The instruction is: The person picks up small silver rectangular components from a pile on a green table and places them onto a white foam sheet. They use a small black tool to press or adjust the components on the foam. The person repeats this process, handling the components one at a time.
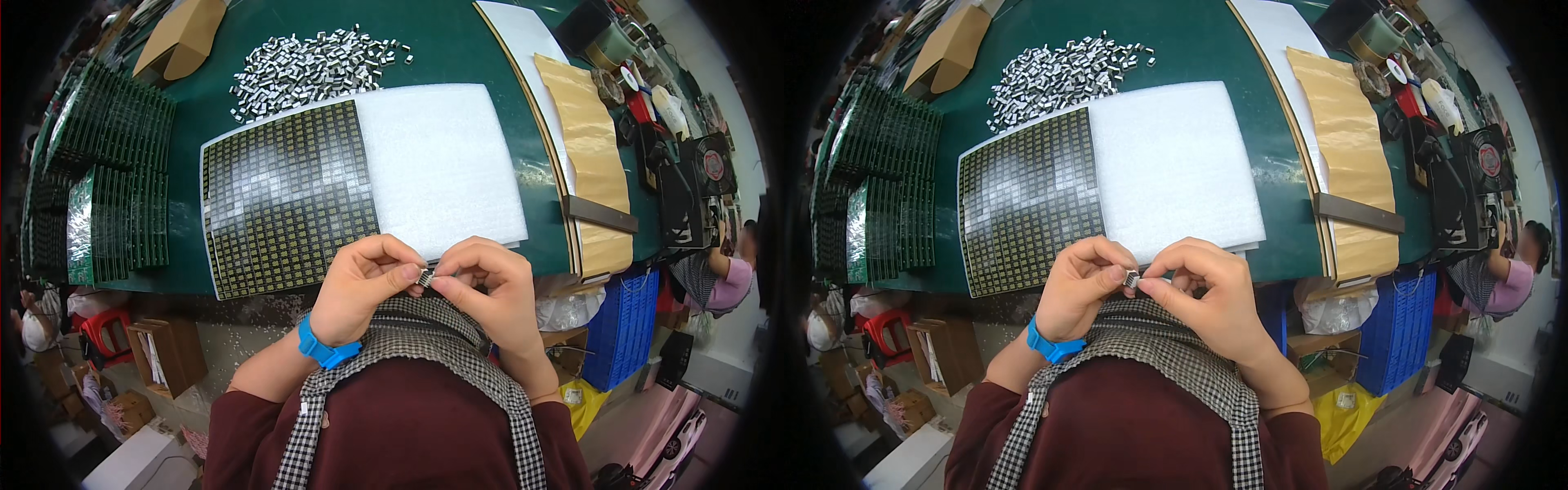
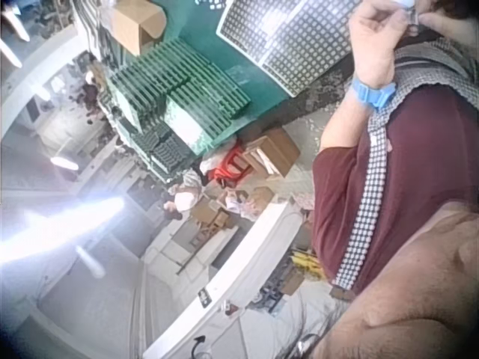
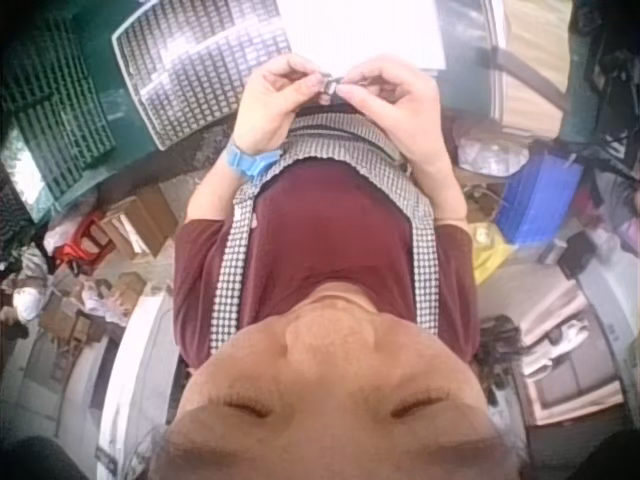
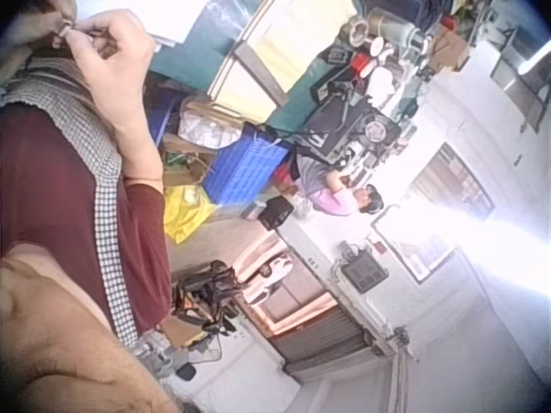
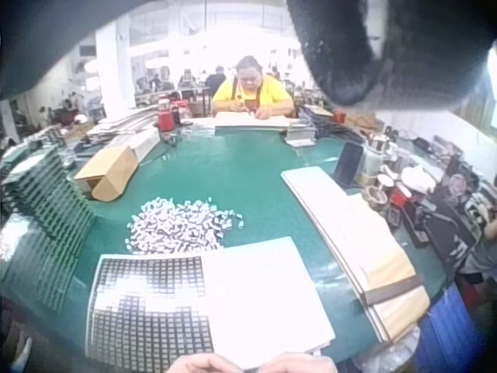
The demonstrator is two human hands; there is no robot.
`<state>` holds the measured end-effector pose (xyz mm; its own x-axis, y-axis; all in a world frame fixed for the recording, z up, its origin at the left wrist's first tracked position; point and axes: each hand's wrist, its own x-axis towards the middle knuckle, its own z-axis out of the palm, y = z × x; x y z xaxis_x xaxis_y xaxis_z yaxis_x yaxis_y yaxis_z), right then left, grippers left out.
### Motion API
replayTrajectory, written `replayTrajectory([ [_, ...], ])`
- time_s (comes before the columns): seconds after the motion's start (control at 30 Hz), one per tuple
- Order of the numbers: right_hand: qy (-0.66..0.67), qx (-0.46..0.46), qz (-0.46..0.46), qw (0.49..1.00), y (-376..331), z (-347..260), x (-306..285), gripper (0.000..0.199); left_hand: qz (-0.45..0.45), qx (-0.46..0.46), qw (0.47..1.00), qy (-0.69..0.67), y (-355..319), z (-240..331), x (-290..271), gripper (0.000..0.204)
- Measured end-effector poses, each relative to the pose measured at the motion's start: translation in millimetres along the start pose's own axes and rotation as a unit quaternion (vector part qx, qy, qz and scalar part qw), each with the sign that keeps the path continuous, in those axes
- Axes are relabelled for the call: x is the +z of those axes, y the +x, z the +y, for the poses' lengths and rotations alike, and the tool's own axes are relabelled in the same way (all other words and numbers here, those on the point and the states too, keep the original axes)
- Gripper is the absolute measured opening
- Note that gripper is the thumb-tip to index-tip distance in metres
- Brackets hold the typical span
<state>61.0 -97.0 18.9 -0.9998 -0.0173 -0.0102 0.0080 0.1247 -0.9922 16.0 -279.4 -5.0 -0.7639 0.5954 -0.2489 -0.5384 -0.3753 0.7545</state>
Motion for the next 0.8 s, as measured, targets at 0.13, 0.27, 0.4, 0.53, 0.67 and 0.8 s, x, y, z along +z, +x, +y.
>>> replayTrajectory([
  [0.13,0.035,0.012,-0.013,0.999,0,3,1,0.008,0.006,0.006,1.000,0.012,0,-2,-1,0.008],
  [0.27,0.083,0.037,-0.016,0.996,2,5,1,0.006,0.010,0.011,0.999,0.047,-4,10,-1,0.011],
  [0.4,0.283,0.100,0.004,0.954,1,12,-6,0.008,0.097,0.094,0.972,0.191,10,62,-13,0.011],
  [0.53,0.453,0.141,0.003,0.881,-1,23,-10,0.018,0.140,0.195,0.904,0.353,56,115,-63,0.021],
  [0.67,0.523,0.190,-0.012,0.831,5,21,-5,0.023,0.232,0.284,0.632,0.683,96,138,-106,0.042],
  [0.8,0.506,0.204,0.029,0.837,5,22,-4,0.026,0.020,0.279,0.717,0.638,65,98,-32,0.050],
])
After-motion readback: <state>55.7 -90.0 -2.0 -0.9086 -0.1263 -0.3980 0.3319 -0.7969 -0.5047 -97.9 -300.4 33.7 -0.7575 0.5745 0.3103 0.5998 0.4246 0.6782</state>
